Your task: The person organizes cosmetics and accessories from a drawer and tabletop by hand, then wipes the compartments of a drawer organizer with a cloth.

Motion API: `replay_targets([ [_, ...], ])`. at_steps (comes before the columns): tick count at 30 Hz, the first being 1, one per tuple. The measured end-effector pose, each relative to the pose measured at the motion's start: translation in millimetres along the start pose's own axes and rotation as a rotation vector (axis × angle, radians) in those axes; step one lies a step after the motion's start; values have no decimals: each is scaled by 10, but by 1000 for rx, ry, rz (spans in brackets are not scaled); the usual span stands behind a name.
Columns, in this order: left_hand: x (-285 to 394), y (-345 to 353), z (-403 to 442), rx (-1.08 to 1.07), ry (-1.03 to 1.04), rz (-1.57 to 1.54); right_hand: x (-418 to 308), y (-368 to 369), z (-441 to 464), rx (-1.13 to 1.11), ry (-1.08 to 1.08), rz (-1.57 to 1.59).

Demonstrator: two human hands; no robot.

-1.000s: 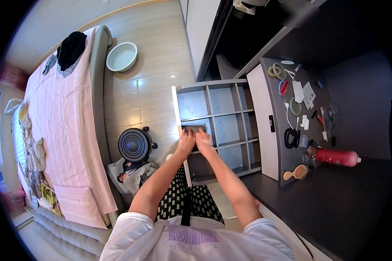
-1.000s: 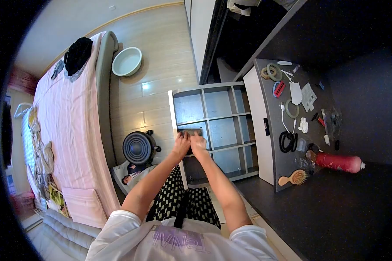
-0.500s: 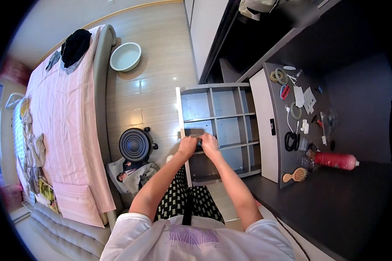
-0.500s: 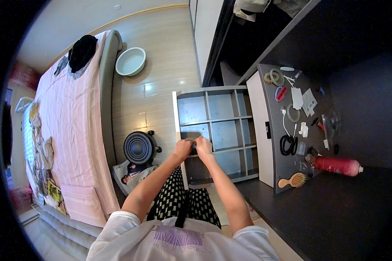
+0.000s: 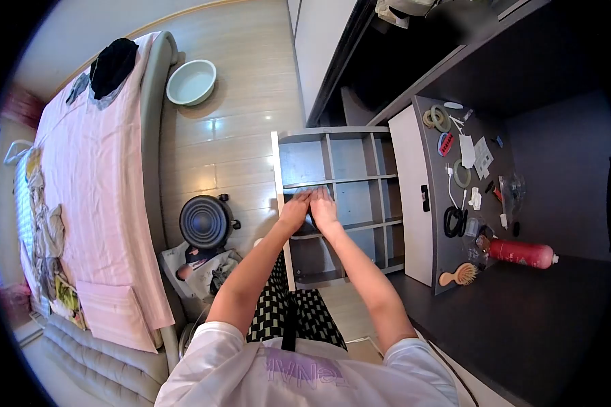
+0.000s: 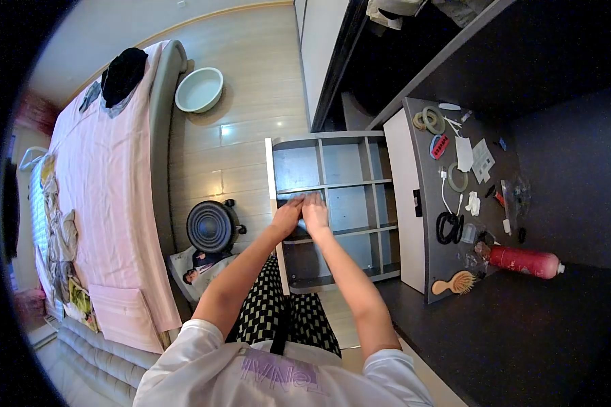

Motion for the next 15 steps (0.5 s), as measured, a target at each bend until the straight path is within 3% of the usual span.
replay_targets([
  [4,54,-19,-10,-3,38,160,-31,90,-35,109,120,81],
  [6,48,-36,-26,-32,55,129,-52,49,-61,-87,336,217],
  [7,40,-43,-26,-57,69,98,-65,2,-63,-82,338,218],
  [9,35,-32,-52,-123,116,146,-91,-34,-114,-280,344,237],
  [15,54,129,-119,-227,223,207,-181,-132,-262,-290,383,248],
])
Point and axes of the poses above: each hand's wrist, its own z-axis towards the middle knuckle, its own y-axis out of the palm, x = y × z, the point moved 2 cm from there along z, towards the middle knuckle, and after that the axes turned 12 degrees about z, right-handed, at the moved point
